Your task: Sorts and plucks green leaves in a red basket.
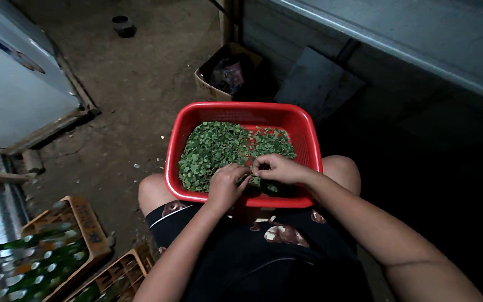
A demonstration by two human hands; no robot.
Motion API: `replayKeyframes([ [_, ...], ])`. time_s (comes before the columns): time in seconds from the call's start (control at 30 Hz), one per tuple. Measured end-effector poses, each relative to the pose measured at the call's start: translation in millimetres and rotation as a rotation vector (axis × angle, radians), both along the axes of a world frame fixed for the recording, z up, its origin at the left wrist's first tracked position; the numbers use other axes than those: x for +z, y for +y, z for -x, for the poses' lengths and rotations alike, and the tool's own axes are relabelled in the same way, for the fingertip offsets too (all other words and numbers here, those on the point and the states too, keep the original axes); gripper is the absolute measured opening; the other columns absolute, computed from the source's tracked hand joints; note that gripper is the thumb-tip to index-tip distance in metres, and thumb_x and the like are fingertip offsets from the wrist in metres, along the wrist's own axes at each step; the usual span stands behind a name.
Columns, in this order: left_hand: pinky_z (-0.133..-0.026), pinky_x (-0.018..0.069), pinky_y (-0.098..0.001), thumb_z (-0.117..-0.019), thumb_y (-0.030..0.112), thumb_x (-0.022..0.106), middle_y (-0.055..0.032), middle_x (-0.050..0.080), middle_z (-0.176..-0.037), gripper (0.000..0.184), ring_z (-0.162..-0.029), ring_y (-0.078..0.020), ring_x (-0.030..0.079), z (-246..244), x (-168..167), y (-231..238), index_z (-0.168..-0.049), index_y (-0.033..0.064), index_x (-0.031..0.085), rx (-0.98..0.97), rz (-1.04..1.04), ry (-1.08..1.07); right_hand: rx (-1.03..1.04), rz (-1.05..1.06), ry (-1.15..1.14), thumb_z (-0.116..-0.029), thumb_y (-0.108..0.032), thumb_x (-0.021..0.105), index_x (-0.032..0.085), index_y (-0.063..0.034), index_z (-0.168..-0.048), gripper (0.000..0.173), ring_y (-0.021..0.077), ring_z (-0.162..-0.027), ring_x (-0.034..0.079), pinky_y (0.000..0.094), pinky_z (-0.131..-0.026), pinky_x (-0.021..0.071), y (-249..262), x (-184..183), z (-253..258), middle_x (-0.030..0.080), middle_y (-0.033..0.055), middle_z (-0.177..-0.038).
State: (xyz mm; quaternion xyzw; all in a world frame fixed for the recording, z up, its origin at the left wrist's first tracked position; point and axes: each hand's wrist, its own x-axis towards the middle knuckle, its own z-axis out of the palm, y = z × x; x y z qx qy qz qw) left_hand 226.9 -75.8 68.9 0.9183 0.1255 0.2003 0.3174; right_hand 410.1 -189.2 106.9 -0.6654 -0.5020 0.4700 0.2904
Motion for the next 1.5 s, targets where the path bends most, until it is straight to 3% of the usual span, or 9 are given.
replayKeyframes([
  [0.3,-0.083,0.0593,-0.0479,-0.0917,0.012,0.072,-0.0079,0.078,-0.096,0.010,-0.091,-0.0250,0.075,5,1,1,-0.095,0.0074,0.080,0.097,-0.092,-0.082,-0.084,-0.067,0.099,-0.0976,-0.010,0.066,0.063,0.0007,-0.107,0.014,0.0026,-0.080,0.059,0.0202,-0.076,0.0507,6,3,12,0.062,0.0034,-0.093],
  [0.53,-0.083,0.0585,-0.0473,-0.0899,0.009,0.072,-0.0084,0.077,-0.092,0.007,-0.088,-0.0255,0.075,-6,28,23,-0.089,0.0079,0.079,0.146,-0.329,-0.181,-0.101,-0.321,-0.080,-0.0919,-0.005,0.070,0.067,-0.0006,-0.102,0.011,0.0127,-0.078,0.066,0.0314,-0.072,0.0572,29,17,9,0.069,0.0082,-0.090],
  [0.73,-0.083,0.0582,-0.0462,-0.0903,0.008,0.070,-0.0076,0.077,-0.092,0.009,-0.088,-0.0251,0.075,-5,32,34,-0.085,0.0087,0.078,0.192,-0.431,-0.194,-0.046,-0.318,-0.259,-0.0943,-0.004,0.070,0.069,-0.0013,-0.105,0.011,0.0202,-0.082,0.069,0.0401,-0.079,0.0585,49,36,14,0.070,0.0113,-0.093],
  [0.87,-0.082,0.0581,-0.0482,-0.0894,0.007,0.070,-0.0093,0.076,-0.091,0.008,-0.088,-0.0268,0.074,-1,23,41,-0.085,0.0069,0.077,0.179,-0.391,-0.172,-0.024,-0.313,-0.322,-0.0925,-0.003,0.066,0.069,-0.0056,-0.105,0.014,0.0197,-0.075,0.068,0.0425,-0.070,0.0581,59,27,21,0.070,0.0084,-0.089],
  [0.93,-0.083,0.0579,-0.0486,-0.0895,0.008,0.070,-0.0100,0.076,-0.093,0.007,-0.090,-0.0275,0.074,4,21,45,-0.088,0.0065,0.077,0.175,-0.353,-0.148,-0.025,-0.308,-0.301,-0.0918,-0.002,0.065,0.069,-0.0041,-0.105,0.014,0.0198,-0.073,0.067,0.0407,-0.066,0.0568,66,24,22,0.069,0.0094,-0.087],
  [1.03,-0.086,0.0568,-0.0556,-0.0923,0.007,0.068,-0.0140,0.076,-0.101,0.013,-0.096,-0.0331,0.073,23,26,62,-0.100,0.0042,0.078,0.218,-0.281,-0.069,-0.015,-0.292,-0.370,-0.0977,-0.010,0.065,0.070,0.0002,-0.108,0.015,0.0256,-0.093,0.071,0.0465,-0.087,0.0572,74,16,6,0.072,0.0146,-0.103],
  [1.13,-0.087,0.0553,-0.0592,-0.0996,0.013,0.064,-0.0192,0.074,-0.107,0.020,-0.099,-0.0376,0.072,60,34,97,-0.108,-0.0004,0.075,0.376,-0.254,0.009,-0.002,-0.094,-0.531,-0.1005,-0.012,0.063,0.072,0.0005,-0.115,0.021,0.0359,-0.116,0.064,0.0562,-0.101,0.0492,78,-1,-23,0.066,0.0202,-0.123],
  [1.4,-0.099,0.0414,-0.0726,-0.1105,0.035,0.042,-0.0302,0.065,-0.127,0.047,-0.121,-0.0515,0.060,196,13,170,-0.128,-0.0010,0.067,1.015,-0.130,0.509,0.043,0.237,-0.647,-0.0972,-0.016,0.067,0.072,0.0004,-0.109,0.021,0.0414,-0.112,0.063,0.0618,-0.095,0.0500,64,-81,-45,0.065,0.0233,-0.117],
  [1.5,-0.106,0.0360,-0.0734,-0.1079,0.039,0.050,-0.0315,0.054,-0.143,0.052,-0.134,-0.0524,0.050,227,5,175,-0.144,0.0022,0.055,1.044,0.055,0.726,0.015,0.270,-0.682,-0.0949,-0.021,0.072,0.072,-0.0017,-0.115,0.028,0.0412,-0.116,0.062,0.0616,-0.097,0.0494,65,-87,-39,0.065,0.0227,-0.121],
])
